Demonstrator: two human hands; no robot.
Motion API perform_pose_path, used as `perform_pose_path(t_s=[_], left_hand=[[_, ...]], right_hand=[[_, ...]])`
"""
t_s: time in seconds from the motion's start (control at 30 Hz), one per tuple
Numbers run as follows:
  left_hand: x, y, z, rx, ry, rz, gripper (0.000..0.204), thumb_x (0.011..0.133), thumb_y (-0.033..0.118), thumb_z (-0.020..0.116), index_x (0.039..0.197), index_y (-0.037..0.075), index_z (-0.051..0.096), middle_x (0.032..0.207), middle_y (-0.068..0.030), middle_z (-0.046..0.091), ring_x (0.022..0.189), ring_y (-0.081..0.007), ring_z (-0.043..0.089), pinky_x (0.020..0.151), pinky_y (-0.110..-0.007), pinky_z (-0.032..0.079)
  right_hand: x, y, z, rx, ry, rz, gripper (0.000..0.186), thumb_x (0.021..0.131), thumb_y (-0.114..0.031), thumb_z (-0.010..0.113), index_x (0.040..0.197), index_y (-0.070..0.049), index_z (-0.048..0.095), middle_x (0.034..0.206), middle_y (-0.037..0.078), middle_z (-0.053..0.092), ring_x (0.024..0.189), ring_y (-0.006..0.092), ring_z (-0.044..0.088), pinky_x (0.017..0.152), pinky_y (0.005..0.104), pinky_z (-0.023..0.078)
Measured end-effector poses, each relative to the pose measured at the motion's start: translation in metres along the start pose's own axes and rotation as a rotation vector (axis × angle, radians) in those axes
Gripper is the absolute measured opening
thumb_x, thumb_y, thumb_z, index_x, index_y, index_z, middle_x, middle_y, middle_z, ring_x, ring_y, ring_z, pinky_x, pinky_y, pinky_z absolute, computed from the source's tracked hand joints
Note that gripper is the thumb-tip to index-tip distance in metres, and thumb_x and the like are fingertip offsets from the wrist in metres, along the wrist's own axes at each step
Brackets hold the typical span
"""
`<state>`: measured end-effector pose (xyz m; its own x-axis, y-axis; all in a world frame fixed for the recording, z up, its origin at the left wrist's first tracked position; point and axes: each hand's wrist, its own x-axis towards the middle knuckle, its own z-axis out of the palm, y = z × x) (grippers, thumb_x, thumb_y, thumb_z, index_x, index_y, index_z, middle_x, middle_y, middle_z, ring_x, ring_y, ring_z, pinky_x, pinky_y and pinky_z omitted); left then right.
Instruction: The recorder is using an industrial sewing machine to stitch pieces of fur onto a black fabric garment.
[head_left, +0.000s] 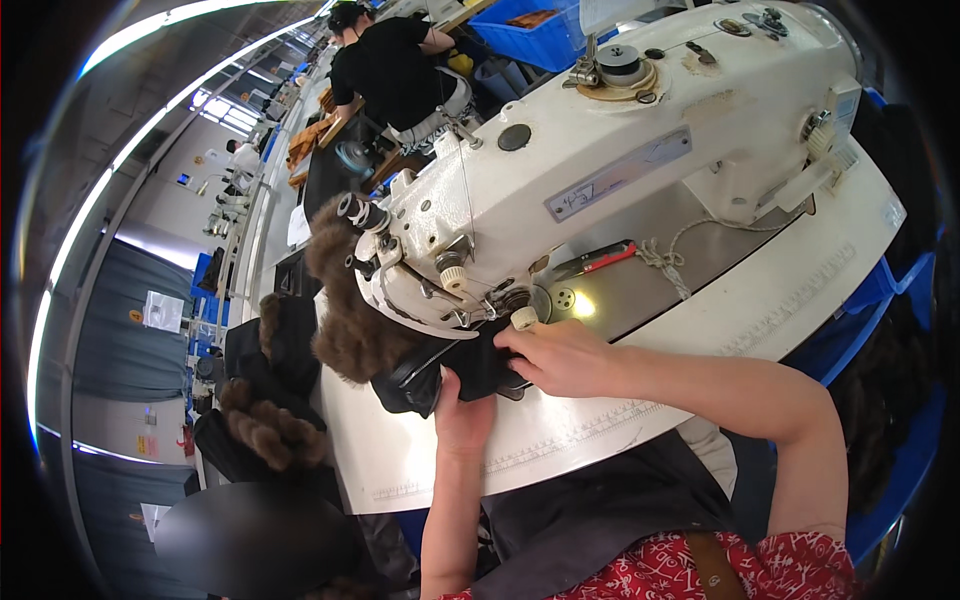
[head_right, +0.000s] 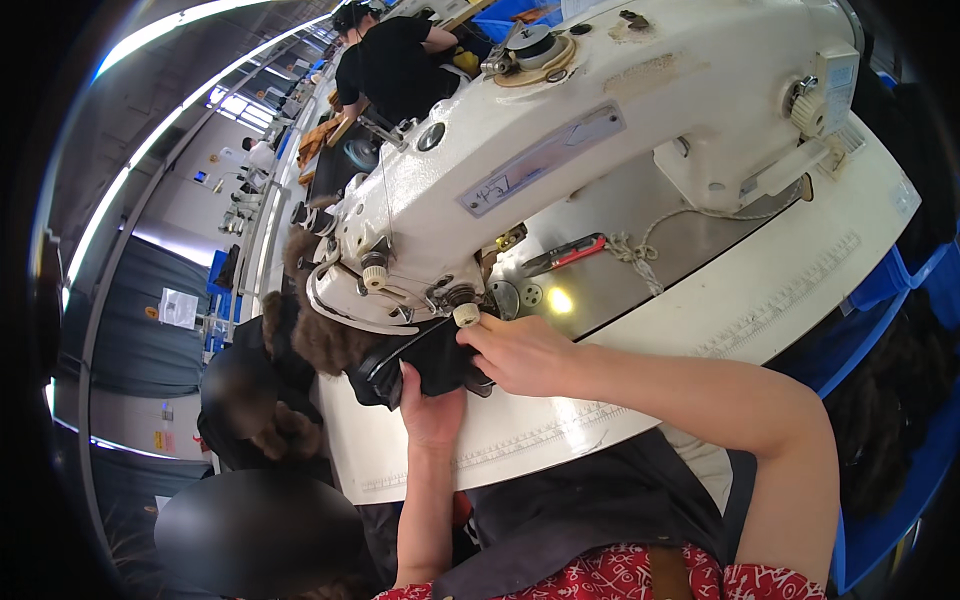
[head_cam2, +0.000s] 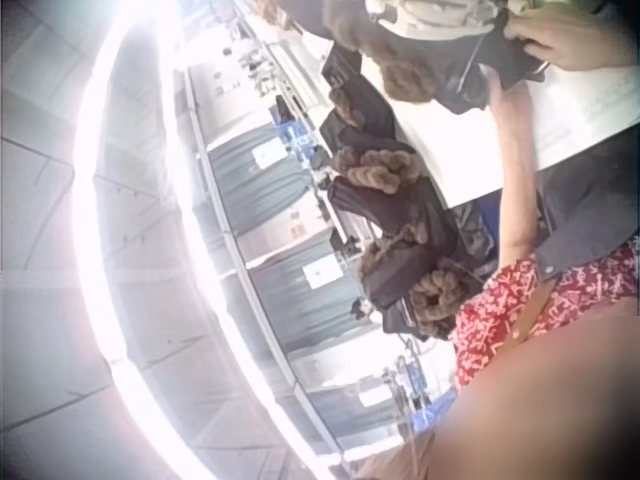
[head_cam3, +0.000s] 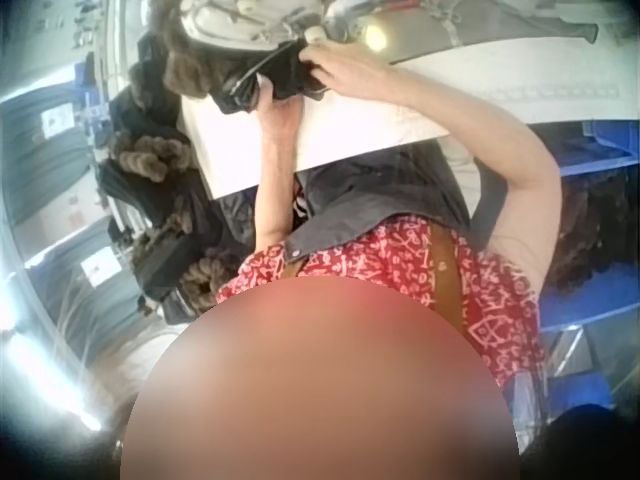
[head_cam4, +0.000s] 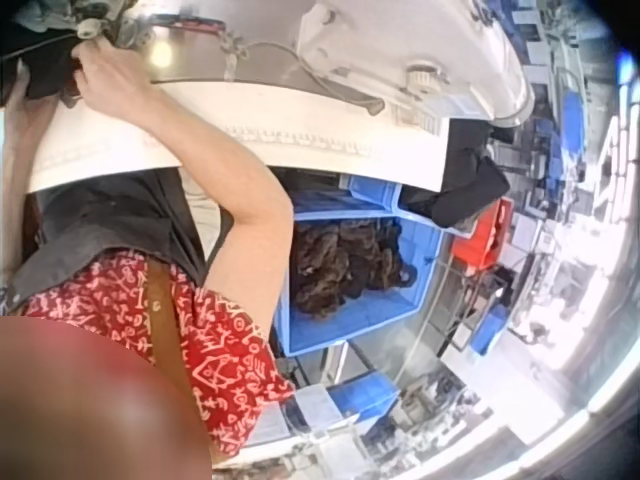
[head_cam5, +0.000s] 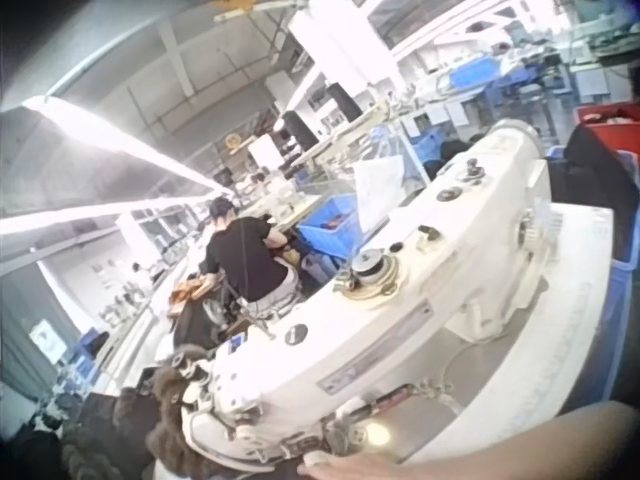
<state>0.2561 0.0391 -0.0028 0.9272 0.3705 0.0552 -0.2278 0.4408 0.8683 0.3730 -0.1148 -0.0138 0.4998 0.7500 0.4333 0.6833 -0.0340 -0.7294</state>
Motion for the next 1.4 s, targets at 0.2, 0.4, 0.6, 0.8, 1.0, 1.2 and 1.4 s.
perform_pose_path(t_s=[0.2,0.4,0.6,0.8,1.0,1.2,1.4], left_hand=[[-0.040,0.010,0.026,0.250,0.349,-0.043,0.048,0.094,0.010,0.063,0.138,0.003,0.046,0.133,-0.0070,0.054,0.121,-0.0169,0.052,0.104,-0.034,0.041],[-0.110,0.101,0.076,1.089,-0.310,-0.423,0.026,0.090,0.011,0.070,0.113,0.000,0.070,0.111,-0.0150,0.071,0.101,-0.0178,0.067,0.092,-0.031,0.050],[-0.016,0.082,0.122,1.807,-0.814,0.440,0.015,0.085,0.005,0.066,0.098,-0.002,0.065,0.096,-0.0158,0.069,0.087,-0.0292,0.066,0.076,-0.038,0.052],[0.021,0.058,0.076,1.709,-0.706,0.452,0.005,0.082,0.005,0.065,0.085,0.004,0.061,0.088,-0.0090,0.066,0.080,-0.0271,0.060,0.072,-0.037,0.049],[0.013,0.081,0.062,1.907,-0.806,0.410,0.010,0.079,0.013,0.074,0.086,0.007,0.069,0.087,-0.0038,0.067,0.082,-0.0251,0.060,0.074,-0.034,0.049],[0.005,0.066,0.035,1.798,-0.512,0.571,0.014,0.075,0.014,0.080,0.086,0.008,0.073,0.078,-0.0003,0.070,0.059,-0.0219,0.057,0.067,-0.031,0.048],[0.017,0.053,0.052,2.062,-0.318,0.513,0.019,0.074,0.013,0.079,0.091,0.009,0.072,0.074,-0.0023,0.066,0.060,-0.0243,0.057,0.056,-0.034,0.045]], right_hand=[[-0.003,0.013,-0.011,0.127,-0.126,-0.090,0.018,0.090,-0.025,0.062,0.102,-0.012,0.060,0.088,0.008,0.064,0.080,0.0302,0.066,0.068,0.0419,0.053],[-0.008,0.001,-0.019,-0.331,-0.341,-0.201,0.018,0.088,-0.018,0.062,0.098,-0.003,0.058,0.095,0.012,0.057,0.080,0.0306,0.064,0.069,0.0439,0.052],[-0.015,0.003,-0.024,-0.087,-0.277,-0.077,0.018,0.081,-0.005,0.065,0.096,0.001,0.057,0.094,0.013,0.056,0.086,0.0304,0.063,0.075,0.0403,0.052],[-0.004,0.018,-0.046,0.311,-0.380,0.012,0.016,0.080,-0.010,0.074,0.090,-0.002,0.065,0.092,0.011,0.058,0.082,0.0271,0.062,0.073,0.0360,0.050],[0.002,0.021,-0.058,0.336,-0.521,0.048,0.015,0.084,-0.014,0.071,0.089,-0.004,0.062,0.091,0.009,0.057,0.082,0.0273,0.062,0.072,0.0376,0.049],[0.003,0.022,-0.058,0.273,-0.559,-0.053,0.014,0.089,-0.019,0.066,0.090,-0.006,0.060,0.091,0.007,0.057,0.081,0.0290,0.063,0.072,0.0401,0.050],[-0.012,0.012,-0.045,-0.080,-0.415,-0.172,0.014,0.089,-0.015,0.062,0.099,-0.007,0.064,0.093,0.007,0.056,0.078,0.0242,0.065,0.061,0.0374,0.053]])
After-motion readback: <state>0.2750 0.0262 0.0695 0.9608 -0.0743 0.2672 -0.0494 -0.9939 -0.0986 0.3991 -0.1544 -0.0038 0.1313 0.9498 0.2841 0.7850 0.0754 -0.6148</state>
